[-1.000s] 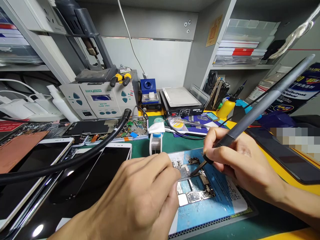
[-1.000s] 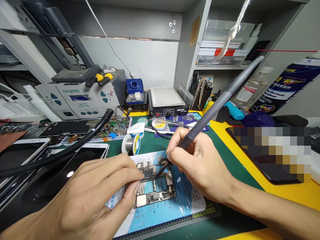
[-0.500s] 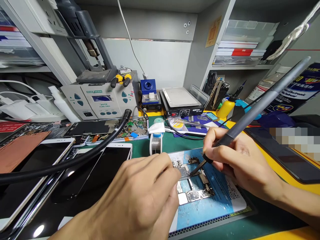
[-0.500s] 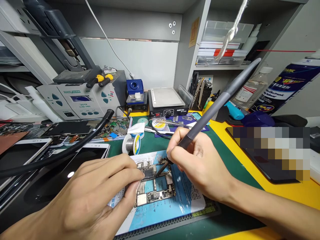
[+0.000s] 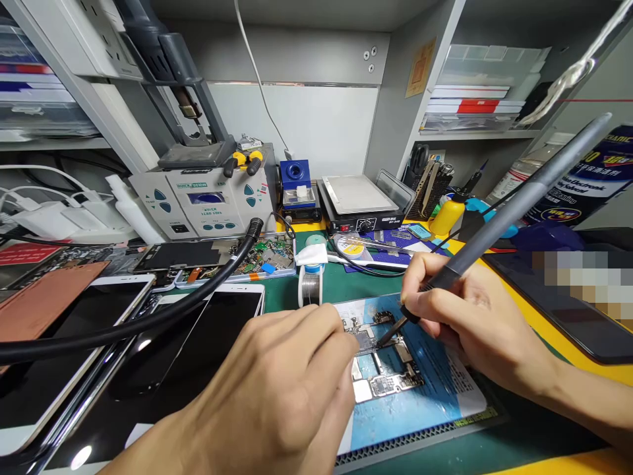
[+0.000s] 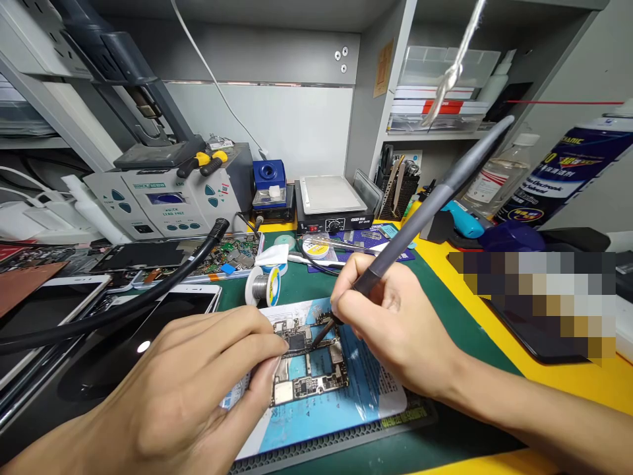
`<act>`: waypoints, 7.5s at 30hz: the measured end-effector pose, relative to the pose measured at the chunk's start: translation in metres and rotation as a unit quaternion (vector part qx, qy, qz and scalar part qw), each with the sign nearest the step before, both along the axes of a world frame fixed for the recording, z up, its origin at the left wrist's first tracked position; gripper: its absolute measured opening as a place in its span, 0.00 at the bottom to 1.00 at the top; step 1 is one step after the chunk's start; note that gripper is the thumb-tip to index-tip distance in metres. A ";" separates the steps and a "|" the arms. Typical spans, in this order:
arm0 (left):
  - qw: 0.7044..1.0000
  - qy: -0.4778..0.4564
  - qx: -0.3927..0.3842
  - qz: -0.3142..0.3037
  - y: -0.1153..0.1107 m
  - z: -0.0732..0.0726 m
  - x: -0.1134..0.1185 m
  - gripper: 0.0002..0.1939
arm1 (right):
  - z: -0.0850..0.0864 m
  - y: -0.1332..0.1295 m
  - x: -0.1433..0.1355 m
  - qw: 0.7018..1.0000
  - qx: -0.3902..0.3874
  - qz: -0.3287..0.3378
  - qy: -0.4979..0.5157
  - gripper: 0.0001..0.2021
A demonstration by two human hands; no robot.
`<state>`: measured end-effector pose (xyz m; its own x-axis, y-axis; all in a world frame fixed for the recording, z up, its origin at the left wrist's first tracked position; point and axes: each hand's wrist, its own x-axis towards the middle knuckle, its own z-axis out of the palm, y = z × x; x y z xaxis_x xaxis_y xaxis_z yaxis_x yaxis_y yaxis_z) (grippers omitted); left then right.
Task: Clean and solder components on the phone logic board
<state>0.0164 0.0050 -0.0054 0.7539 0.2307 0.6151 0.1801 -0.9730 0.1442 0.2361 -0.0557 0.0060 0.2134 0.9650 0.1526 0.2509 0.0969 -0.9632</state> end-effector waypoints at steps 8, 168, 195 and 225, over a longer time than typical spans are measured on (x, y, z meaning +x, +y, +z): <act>1.000 0.002 0.008 0.012 0.001 -0.002 -0.001 0.10 | -0.001 0.000 0.003 0.999 -0.014 -0.007 0.034 0.11; 0.992 0.006 -0.100 0.073 -0.022 -0.011 0.006 0.10 | 0.003 -0.007 -0.009 0.999 0.022 -0.032 0.000 0.08; 0.993 -0.002 -0.091 0.070 -0.020 -0.011 0.007 0.09 | -0.003 -0.005 0.000 0.999 0.024 -0.044 0.017 0.10; 0.991 0.002 -0.082 0.109 -0.021 -0.010 0.008 0.07 | 0.001 -0.009 -0.007 0.999 0.033 -0.040 0.004 0.08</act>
